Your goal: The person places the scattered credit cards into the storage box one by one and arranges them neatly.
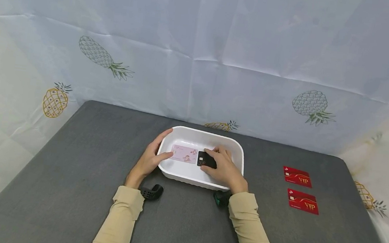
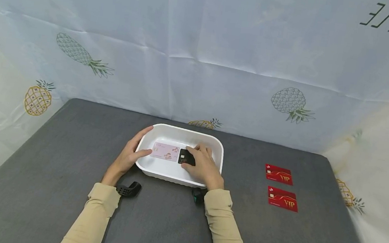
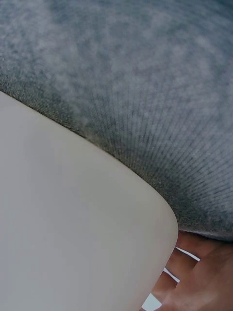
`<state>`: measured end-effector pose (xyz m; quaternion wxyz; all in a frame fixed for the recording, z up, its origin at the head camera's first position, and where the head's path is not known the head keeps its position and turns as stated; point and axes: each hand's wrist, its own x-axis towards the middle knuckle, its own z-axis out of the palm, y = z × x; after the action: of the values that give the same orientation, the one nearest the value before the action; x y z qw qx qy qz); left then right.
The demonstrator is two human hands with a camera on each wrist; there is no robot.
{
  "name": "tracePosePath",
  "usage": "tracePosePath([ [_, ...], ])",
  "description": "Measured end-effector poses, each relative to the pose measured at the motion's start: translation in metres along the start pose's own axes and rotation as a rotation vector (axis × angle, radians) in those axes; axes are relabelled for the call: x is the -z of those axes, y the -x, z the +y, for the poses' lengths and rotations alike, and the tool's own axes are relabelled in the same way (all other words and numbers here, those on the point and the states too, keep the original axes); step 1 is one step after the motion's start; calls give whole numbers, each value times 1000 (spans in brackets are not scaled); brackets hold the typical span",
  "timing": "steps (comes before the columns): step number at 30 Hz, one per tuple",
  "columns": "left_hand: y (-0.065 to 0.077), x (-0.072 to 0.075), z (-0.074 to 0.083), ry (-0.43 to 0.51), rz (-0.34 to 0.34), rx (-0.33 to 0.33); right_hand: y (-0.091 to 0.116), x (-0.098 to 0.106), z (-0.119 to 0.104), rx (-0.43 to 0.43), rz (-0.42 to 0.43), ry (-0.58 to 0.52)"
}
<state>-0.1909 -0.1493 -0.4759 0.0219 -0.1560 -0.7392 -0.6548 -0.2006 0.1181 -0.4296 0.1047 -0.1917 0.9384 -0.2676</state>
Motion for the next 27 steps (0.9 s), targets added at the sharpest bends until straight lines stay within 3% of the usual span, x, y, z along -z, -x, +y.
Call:
tracePosePath([
  [7, 0, 0, 1, 5, -6, 1, 0, 0, -1, -14, 6, 7],
  [14, 0, 0, 0, 4, -6, -1, 0, 1, -1, -36, 76, 23],
  [27, 0, 0, 0, 12, -3, -15, 6, 18, -2, 88, 391, -46],
])
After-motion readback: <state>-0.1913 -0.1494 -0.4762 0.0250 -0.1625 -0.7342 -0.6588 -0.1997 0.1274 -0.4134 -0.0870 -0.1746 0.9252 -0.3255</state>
